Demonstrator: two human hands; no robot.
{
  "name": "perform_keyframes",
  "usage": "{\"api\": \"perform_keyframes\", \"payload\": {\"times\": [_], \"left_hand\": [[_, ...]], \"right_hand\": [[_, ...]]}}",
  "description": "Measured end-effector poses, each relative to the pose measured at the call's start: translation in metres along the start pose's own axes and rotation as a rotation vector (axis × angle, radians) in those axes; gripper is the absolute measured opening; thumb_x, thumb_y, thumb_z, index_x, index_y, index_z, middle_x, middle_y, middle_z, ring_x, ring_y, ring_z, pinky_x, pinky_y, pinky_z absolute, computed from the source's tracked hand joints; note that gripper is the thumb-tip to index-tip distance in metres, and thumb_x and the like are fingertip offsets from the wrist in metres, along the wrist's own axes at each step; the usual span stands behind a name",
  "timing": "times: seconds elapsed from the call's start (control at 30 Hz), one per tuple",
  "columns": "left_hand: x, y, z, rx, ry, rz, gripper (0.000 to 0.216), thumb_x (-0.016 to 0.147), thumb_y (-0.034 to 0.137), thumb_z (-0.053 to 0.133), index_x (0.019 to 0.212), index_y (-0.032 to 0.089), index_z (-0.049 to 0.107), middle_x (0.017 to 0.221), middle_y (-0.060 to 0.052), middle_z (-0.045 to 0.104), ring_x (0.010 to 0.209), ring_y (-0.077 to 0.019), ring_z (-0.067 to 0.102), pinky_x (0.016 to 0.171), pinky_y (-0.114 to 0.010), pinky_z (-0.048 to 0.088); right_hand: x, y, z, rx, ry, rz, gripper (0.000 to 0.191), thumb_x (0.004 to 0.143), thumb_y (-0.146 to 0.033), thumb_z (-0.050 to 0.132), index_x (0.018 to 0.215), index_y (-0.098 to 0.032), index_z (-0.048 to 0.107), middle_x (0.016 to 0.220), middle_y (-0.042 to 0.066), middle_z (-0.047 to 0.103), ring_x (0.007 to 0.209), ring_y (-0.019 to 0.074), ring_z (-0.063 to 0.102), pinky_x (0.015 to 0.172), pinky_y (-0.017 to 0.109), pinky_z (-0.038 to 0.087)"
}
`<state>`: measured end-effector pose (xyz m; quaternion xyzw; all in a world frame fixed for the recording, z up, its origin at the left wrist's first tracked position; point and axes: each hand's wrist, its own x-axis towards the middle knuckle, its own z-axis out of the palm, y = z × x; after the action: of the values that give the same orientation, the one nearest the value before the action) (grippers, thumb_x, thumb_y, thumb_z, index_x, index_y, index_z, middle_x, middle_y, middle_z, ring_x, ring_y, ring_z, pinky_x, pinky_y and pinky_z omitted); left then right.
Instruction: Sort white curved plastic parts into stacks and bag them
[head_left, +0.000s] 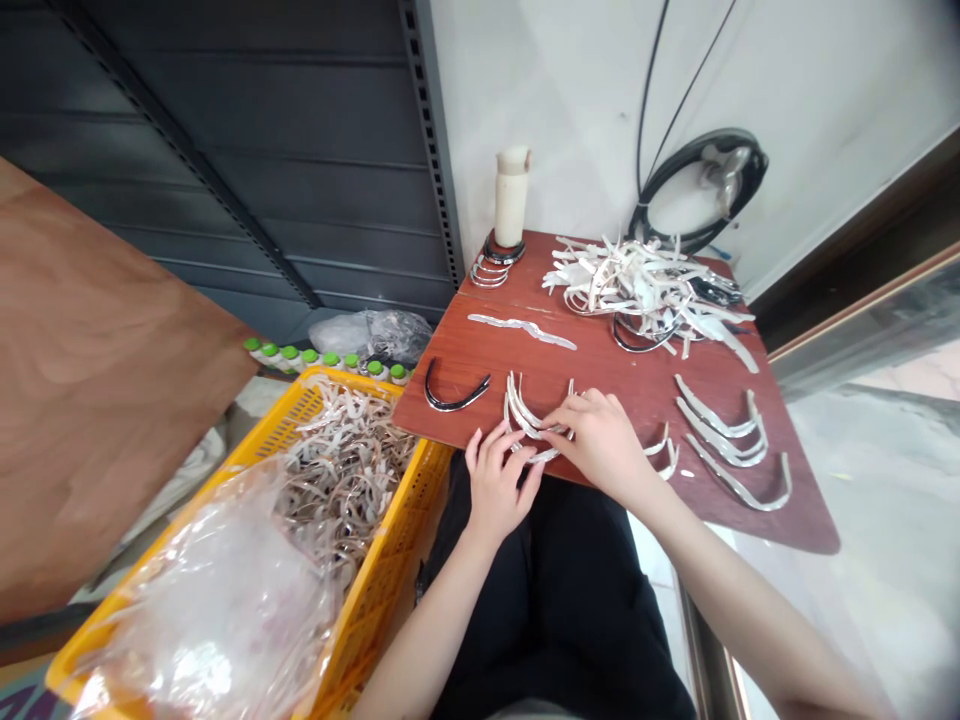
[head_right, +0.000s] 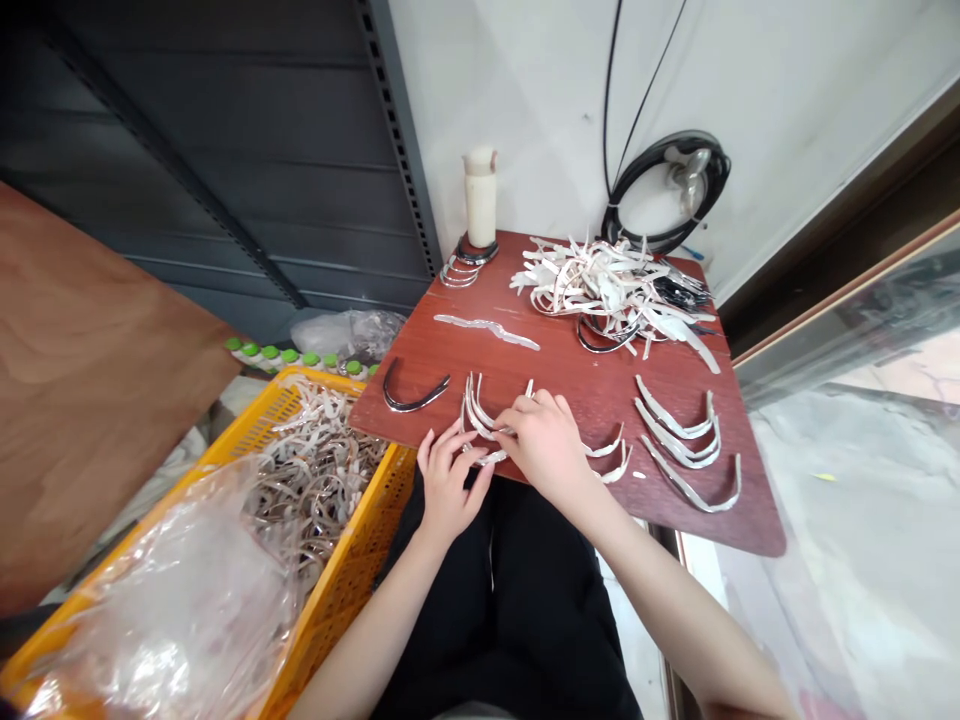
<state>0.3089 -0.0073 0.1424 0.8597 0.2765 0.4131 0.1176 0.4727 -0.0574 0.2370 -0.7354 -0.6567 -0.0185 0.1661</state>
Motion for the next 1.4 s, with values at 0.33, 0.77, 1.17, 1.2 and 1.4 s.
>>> {"api": "perform_keyframes", "payload": {"times": [0.33,0.77,1.17,1.2,1.4], "left_hand": [[0.001,0.001,0.0,-0.002,0.005,-0.011,0.017,0.089,0.027,0.06,0.106,0.025,0.063,0.119,-0.007,0.067,0.128,-0.0254,0.054,0.115,-0.05,0.026],[0.0,0.003,0.002,-0.012,0.018,-0.031,0.014,0.09,0.026,0.059,0.103,0.023,0.064,0.12,-0.007,0.066,0.13,-0.0251,0.052,0.116,-0.05,0.024],[0.006,0.025,-0.006,0.077,0.007,-0.264,0.045,0.09,0.032,0.058,0.13,0.014,0.046,0.128,-0.015,0.06,0.129,-0.0263,0.05,0.121,-0.055,0.019],[0.008,0.028,-0.006,0.083,-0.012,-0.295,0.044,0.089,0.032,0.058,0.129,0.015,0.047,0.124,-0.013,0.062,0.126,-0.0257,0.052,0.122,-0.055,0.018],[0.018,0.038,-0.01,0.125,-0.068,-0.335,0.038,0.088,0.036,0.06,0.122,0.02,0.053,0.117,-0.009,0.064,0.124,-0.0258,0.053,0.122,-0.061,0.009]], "right_hand": [[0.001,-0.003,0.0,0.078,-0.105,0.012,0.014,0.092,-0.028,0.063,0.084,-0.025,0.073,0.08,0.002,0.069,0.081,0.0193,0.054,0.076,0.032,0.031],[0.02,-0.008,0.002,0.005,-0.169,0.13,0.014,0.09,-0.03,0.065,0.082,-0.027,0.076,0.083,0.002,0.07,0.086,0.0216,0.057,0.078,0.034,0.032],[-0.001,0.001,0.018,0.026,-0.003,-0.099,0.024,0.096,-0.034,0.051,0.099,-0.022,0.073,0.11,0.006,0.07,0.105,0.0232,0.059,0.103,0.043,0.033],[-0.003,0.001,0.02,0.034,-0.01,-0.125,0.026,0.097,-0.035,0.05,0.097,-0.023,0.072,0.107,0.005,0.071,0.104,0.0229,0.06,0.105,0.044,0.032],[-0.012,0.002,0.033,0.001,0.057,-0.094,0.033,0.095,-0.044,0.047,0.1,-0.021,0.07,0.104,0.007,0.072,0.097,0.027,0.062,0.099,0.047,0.038]]}}
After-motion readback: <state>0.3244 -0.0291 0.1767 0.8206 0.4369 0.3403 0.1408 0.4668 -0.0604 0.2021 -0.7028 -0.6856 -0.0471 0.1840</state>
